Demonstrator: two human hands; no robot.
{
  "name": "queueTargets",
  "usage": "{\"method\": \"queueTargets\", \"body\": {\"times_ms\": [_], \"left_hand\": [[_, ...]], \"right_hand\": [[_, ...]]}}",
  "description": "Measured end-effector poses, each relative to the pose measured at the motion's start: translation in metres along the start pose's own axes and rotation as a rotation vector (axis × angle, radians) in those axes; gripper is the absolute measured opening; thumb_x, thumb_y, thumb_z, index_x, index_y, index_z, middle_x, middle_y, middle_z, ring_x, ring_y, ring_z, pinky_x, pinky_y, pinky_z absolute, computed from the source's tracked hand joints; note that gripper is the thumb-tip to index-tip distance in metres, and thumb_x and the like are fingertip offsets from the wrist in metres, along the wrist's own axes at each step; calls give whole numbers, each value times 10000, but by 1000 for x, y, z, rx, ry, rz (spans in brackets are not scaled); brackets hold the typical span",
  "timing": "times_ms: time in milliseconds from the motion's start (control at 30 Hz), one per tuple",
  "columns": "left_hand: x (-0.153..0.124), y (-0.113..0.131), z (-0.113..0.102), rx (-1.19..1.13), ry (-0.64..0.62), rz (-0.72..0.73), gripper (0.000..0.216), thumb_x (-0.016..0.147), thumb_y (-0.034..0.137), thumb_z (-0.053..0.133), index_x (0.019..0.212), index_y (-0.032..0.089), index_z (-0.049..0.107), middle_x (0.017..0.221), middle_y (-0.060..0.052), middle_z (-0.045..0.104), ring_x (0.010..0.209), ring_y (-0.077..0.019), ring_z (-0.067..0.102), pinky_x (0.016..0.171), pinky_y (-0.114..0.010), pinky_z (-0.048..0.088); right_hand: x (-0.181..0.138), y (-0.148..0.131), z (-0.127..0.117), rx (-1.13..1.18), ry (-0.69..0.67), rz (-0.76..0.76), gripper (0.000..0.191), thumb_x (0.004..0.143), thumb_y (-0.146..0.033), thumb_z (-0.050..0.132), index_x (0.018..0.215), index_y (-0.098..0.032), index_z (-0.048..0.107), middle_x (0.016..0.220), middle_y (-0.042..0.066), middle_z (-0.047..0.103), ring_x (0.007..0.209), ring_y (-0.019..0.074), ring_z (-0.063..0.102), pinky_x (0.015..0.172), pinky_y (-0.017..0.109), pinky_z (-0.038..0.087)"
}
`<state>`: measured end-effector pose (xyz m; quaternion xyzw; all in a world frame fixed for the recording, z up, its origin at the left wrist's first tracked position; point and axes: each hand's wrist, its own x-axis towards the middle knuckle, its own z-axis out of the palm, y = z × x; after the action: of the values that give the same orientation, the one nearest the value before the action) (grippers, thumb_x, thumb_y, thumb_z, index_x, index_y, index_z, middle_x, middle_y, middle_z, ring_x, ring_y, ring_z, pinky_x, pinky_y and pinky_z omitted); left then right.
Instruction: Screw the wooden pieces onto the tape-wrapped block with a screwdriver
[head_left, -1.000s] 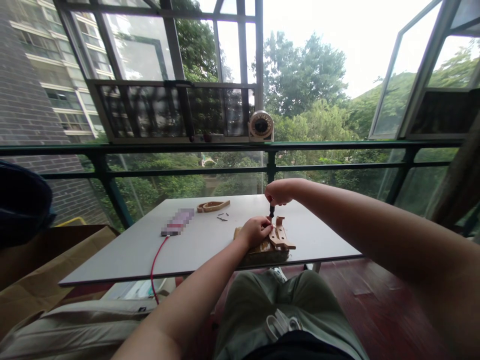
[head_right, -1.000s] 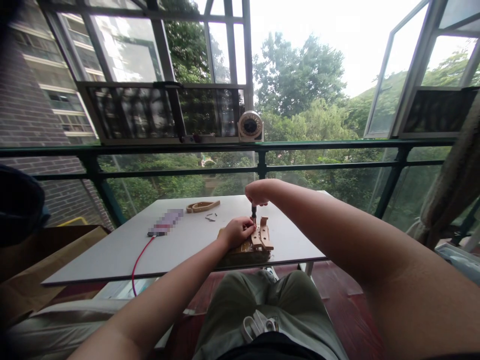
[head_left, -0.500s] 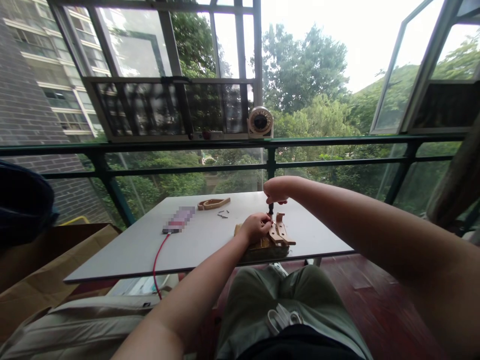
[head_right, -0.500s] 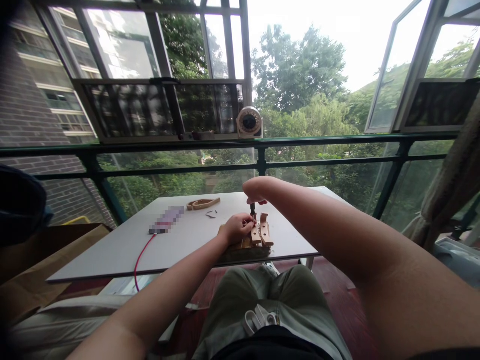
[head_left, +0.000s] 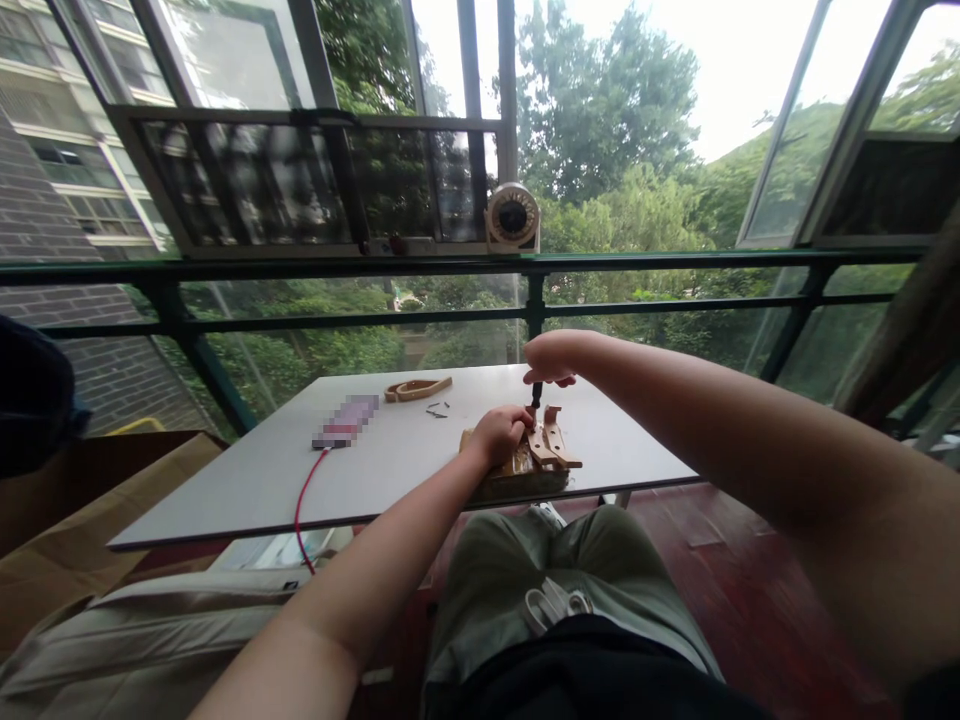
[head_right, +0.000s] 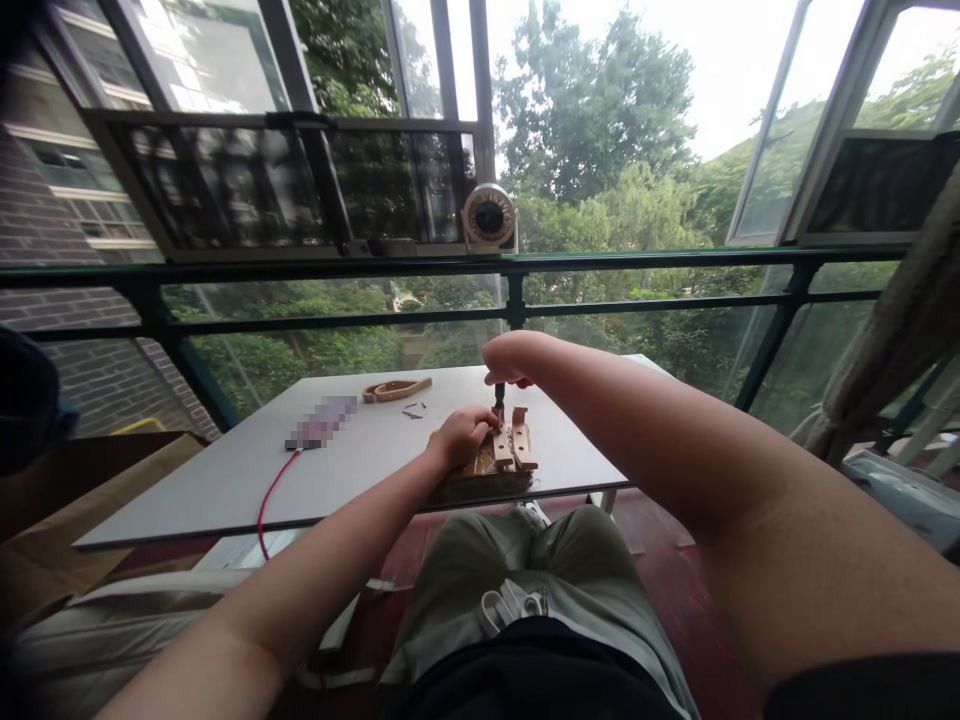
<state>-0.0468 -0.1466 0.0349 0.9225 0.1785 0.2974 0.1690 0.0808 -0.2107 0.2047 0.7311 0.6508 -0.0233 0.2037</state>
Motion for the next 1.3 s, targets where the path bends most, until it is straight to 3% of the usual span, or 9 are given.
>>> {"method": "queueTargets", "body": {"times_ms": [667,933,1167,1300], "left_hand": [[1,5,-1,-5,-19,-46,236,800,181,474,825,202,708,915,-14,725,849,-176,646,817,-266,498],[-4,10,-5,-71,-27,-13,216,852,279,482,821,188,675,790,-13,696,709,-157,610,659,-251,458],[-5,13,-8,-66,-15,-29,264,898,358,500,835,174,678,774,-27,699,687,-151,603,644,-248,439],[-4,9,-6,-48,-4,-8,276,909,366,501,837,183,695,823,-31,713,718,-153,613,667,-246,449]], "right_hand": [[-17,-6,-1,-9,90,36,567,886,-556,412,776,-80,699,626,90,645,586,186,601,682,349,450],[-12,-16,2,-13,188,37,592,864,-610,424,730,-103,700,641,107,654,622,212,609,660,355,460],[-22,-26,7,-64,288,-56,567,873,-587,431,964,-98,704,916,175,691,801,266,626,658,332,424],[-25,-14,11,-79,304,-216,388,840,-299,546,1196,-166,619,1016,124,682,791,211,591,621,280,376]]}}
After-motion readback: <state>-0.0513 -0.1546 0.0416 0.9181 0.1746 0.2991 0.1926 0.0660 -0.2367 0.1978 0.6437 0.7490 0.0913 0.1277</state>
